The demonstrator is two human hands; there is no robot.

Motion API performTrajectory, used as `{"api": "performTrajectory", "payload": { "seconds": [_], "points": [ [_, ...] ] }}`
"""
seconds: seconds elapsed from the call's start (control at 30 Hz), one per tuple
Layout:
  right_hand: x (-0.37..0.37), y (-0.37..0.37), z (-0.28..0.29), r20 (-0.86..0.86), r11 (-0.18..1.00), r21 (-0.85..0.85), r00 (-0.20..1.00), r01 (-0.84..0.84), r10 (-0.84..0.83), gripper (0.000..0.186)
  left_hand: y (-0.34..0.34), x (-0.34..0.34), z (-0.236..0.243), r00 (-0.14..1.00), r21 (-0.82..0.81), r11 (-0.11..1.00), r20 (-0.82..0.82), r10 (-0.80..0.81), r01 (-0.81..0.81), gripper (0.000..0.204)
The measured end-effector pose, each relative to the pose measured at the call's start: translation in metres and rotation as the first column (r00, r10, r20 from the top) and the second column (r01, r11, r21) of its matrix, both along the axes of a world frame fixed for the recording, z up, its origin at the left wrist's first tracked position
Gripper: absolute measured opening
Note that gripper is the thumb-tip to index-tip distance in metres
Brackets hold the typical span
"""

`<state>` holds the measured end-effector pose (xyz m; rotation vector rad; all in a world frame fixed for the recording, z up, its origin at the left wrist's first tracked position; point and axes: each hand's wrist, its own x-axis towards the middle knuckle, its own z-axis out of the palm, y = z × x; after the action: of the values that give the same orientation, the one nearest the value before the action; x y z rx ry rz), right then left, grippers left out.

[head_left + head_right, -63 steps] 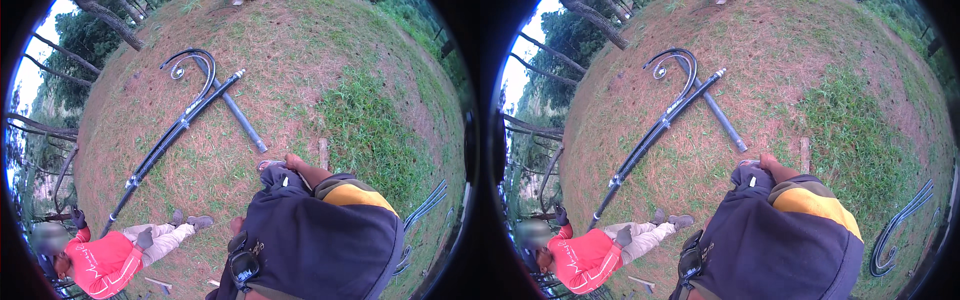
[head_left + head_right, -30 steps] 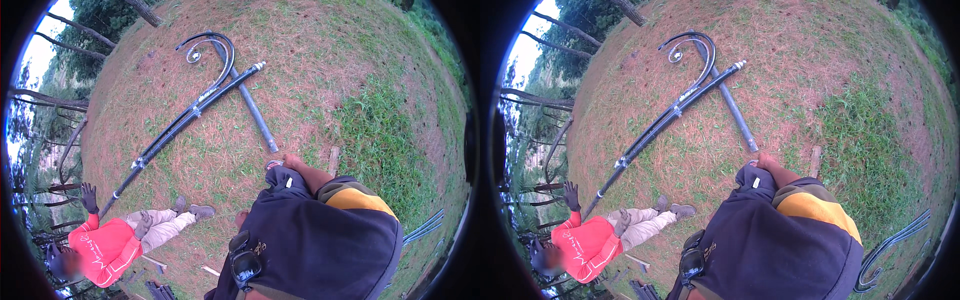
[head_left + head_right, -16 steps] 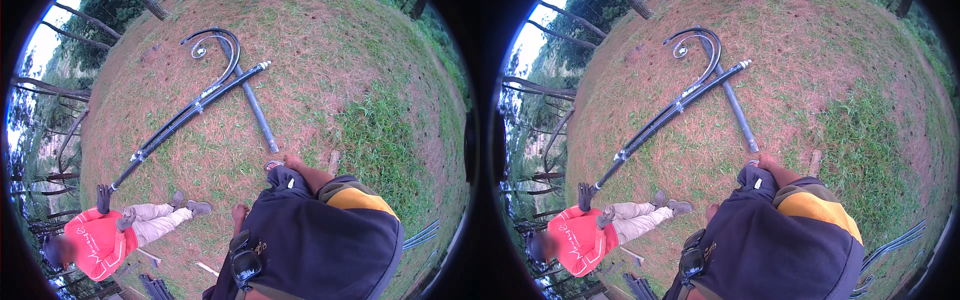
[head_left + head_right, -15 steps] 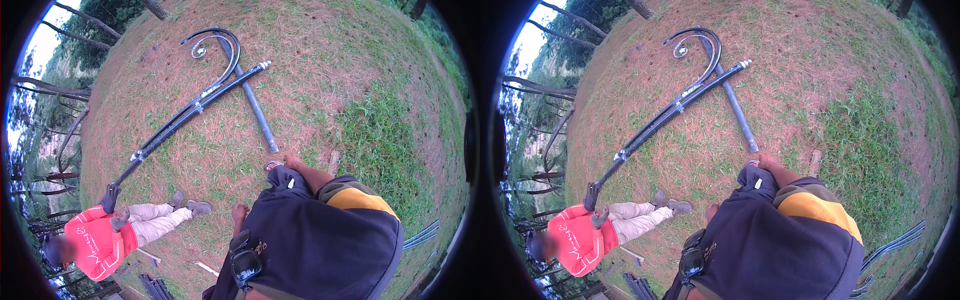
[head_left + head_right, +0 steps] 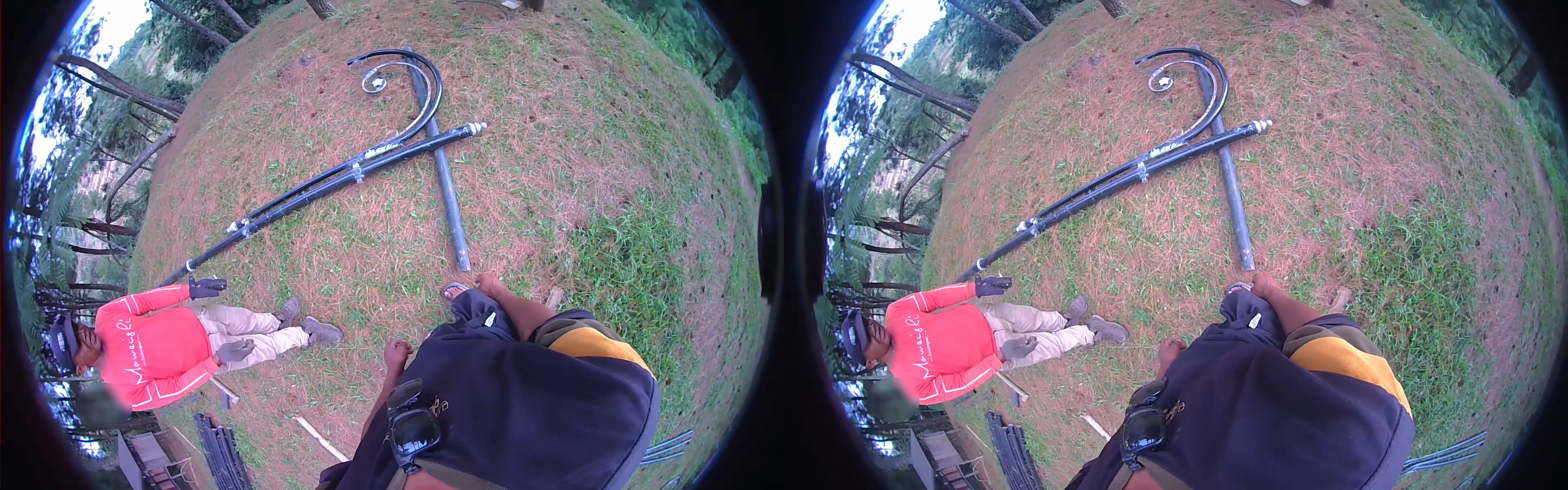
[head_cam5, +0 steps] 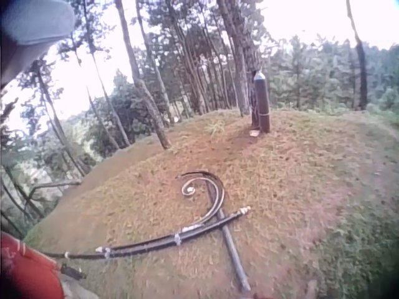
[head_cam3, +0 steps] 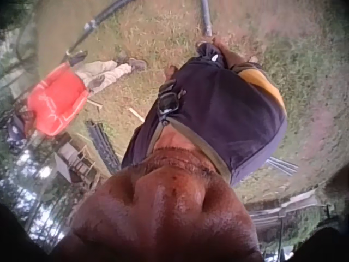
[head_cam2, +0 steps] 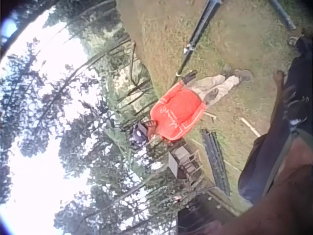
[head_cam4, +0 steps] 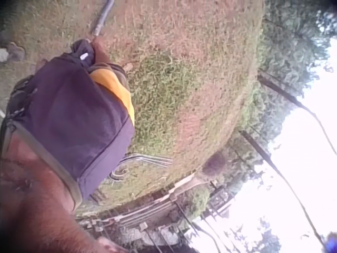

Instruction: The person welds a metal frame by positioning a rod against the joints and applying a welding tool to fuse the pieces together.

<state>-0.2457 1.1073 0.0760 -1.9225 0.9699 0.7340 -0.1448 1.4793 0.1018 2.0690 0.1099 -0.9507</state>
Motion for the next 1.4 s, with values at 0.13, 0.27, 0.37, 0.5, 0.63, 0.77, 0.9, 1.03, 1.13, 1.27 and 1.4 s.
{"api": "performTrajectory", "payload": {
  "seconds": [0.13,0.27,0.37,0.5,0.63,0.77,0.9,1.03,1.13,1.27,1.4],
  "points": [
    [0.009,-0.008,0.001,0.059,0.999,-0.014,0.997,-0.051,0.052,0.056,-0.003,-0.007,-0.010,0.981,-0.073,0.984,-0.117,0.154,-0.164,0.022],
    [0.016,-0.009,0.009,0.064,0.998,-0.006,0.995,-0.070,0.071,0.057,-0.008,-0.012,-0.004,0.978,-0.031,0.982,-0.109,0.180,-0.185,0.023],
    [0.016,-0.014,0.012,0.028,0.997,-0.013,0.997,-0.070,0.070,0.056,-0.012,-0.023,0.003,0.989,0.006,0.995,-0.105,0.100,-0.100,0.025],
    [0.018,-0.007,-0.003,0.069,0.996,-0.018,0.994,-0.089,0.090,0.060,0.009,-0.011,-0.028,0.999,0.163,0.986,-0.013,-0.040,0.042,0.029],
    [0.013,-0.015,-0.016,0.057,0.996,0.020,0.995,-0.085,0.084,0.067,0.006,-0.014,-0.039,0.997,0.050,0.997,-0.056,0.060,-0.057,0.028],
    [0.015,-0.017,-0.002,0.029,0.997,0.034,0.998,-0.064,0.063,0.069,-0.008,-0.014,-0.019,0.991,0.073,0.993,-0.090,0.103,-0.097,0.027],
    [0.018,-0.014,0.007,0.078,0.999,-0.034,0.996,-0.036,0.039,0.054,-0.009,-0.003,-0.027,0.987,0.018,0.995,-0.121,0.103,-0.102,0.025],
    [0.027,-0.012,0.011,0.036,0.996,0.038,0.996,-0.078,0.077,0.065,-0.002,-0.002,-0.031,0.989,0.053,0.992,-0.085,0.119,-0.115,0.025],
    [0.014,-0.023,0.002,0.022,0.997,0.008,0.997,-0.079,0.079,0.062,-0.026,-0.010,-0.016,0.994,0.084,0.995,-0.091,0.064,-0.056,0.025],
    [0.032,-0.016,0.010,0.074,0.994,0.006,0.991,-0.112,0.112,0.059,-0.004,-0.008,-0.025,0.987,-0.037,0.989,-0.083,0.139,-0.142,0.026],
    [0.029,-0.023,0.016,0.031,0.992,0.031,0.992,-0.122,0.121,0.059,-0.028,-0.014,0.001,0.980,0.029,0.984,-0.090,0.180,-0.178,0.027]
  ]
}}
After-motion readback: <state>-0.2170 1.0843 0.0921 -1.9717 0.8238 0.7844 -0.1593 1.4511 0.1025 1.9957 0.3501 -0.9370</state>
